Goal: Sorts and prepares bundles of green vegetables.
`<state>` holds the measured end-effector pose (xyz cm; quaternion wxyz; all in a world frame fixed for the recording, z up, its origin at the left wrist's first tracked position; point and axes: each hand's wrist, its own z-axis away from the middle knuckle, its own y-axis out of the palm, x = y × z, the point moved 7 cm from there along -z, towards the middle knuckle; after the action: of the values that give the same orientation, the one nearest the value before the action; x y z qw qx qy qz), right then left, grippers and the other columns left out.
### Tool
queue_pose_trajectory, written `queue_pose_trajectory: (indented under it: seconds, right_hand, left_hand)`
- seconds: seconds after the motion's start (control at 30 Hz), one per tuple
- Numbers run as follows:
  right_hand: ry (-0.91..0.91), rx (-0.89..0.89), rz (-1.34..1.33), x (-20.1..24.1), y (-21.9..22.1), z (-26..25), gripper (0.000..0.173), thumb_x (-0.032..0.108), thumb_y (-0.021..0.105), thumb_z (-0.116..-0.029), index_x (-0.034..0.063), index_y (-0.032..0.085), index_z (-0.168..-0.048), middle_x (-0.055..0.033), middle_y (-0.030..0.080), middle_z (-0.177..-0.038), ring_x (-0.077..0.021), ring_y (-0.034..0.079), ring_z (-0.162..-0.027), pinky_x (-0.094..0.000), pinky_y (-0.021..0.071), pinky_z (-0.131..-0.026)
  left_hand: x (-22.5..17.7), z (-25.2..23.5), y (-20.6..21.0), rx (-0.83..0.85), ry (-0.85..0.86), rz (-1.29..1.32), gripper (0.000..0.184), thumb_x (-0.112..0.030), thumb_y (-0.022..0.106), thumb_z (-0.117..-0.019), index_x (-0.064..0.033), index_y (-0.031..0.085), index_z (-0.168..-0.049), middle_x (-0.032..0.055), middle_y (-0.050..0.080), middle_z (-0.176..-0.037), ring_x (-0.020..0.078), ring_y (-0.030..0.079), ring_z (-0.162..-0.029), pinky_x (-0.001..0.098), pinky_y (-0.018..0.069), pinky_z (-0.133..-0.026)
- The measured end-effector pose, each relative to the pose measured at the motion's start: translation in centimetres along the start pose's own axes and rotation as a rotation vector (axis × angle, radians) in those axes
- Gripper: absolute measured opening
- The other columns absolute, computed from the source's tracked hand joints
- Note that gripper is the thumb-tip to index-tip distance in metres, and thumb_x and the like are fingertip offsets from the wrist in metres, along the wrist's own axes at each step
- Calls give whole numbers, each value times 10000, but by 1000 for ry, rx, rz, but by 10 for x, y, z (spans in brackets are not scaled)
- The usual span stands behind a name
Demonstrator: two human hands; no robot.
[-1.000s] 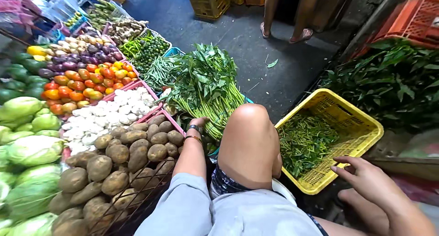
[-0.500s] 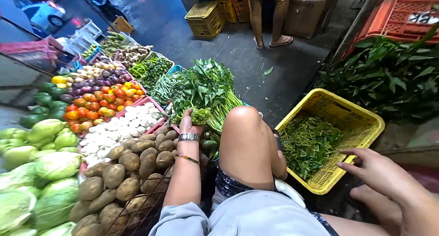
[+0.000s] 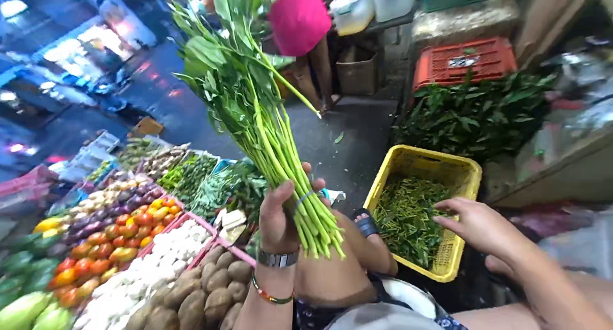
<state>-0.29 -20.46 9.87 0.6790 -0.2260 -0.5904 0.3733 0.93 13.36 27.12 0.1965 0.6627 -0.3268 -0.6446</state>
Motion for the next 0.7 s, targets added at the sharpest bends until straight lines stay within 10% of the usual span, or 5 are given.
queue_pose_trajectory:
  seconds: [0.2, 0.3, 0.4, 0.57, 0.7]
  right_hand:
    - [-75, -386, -694, 15, -55, 9, 263, 263, 591, -1035, 71, 693, -1182, -66, 728, -1112, -162, 711, -985, -398, 599, -904]
    - [-130, -421, -880, 30, -81, 9, 452, 418, 432, -1077, 125, 541, -1404, -61, 657, -1295, -192, 687, -1100, -424, 599, -925]
    - [-150, -365, -847, 51, -88, 2, 563, 464, 464, -1058, 153, 425, -1526, -57, 650, -1312, -184, 684, -1103, -423, 605, -907]
    - [-74, -396, -921, 32, -67, -15, 213, 219, 568, -1061, 51, 666, -1148, -26, 706, -901, -104, 691, -818, -296, 597, -804]
    - [0, -393, -989, 10, -69, 5, 235, 214, 539, -1062, 51, 689, -1140, -9, 689, -845, -95, 653, -737, -262, 570, -694]
  left_hand:
    - [101, -45, 45, 306, -293, -88, 763, -747, 625, -830, -91, 670, -1216, 163, 733, -947, 263, 740, -743, 426, 646, -681]
    - [146, -53, 55, 328, -394, -168, 897, -859, 506, -797, -76, 648, -1211, 165, 720, -932, 265, 727, -715, 431, 646, -646]
    - [182, -57, 61, 323, -445, -196, 870, -797, 557, -824, -47, 595, -1264, 186, 718, -1007, 283, 726, -731, 440, 643, -636]
    - [210, -69, 38, 262, -401, -237, 884, -538, 796, -825, -15, 362, -1390, 244, 701, -1059, 339, 735, -726, 467, 648, -603]
    - [207, -94, -3, 81, -434, -278, 658, -315, 709, -925, -24, 347, -1390, 194, 694, -1082, 282, 728, -734, 431, 641, -598]
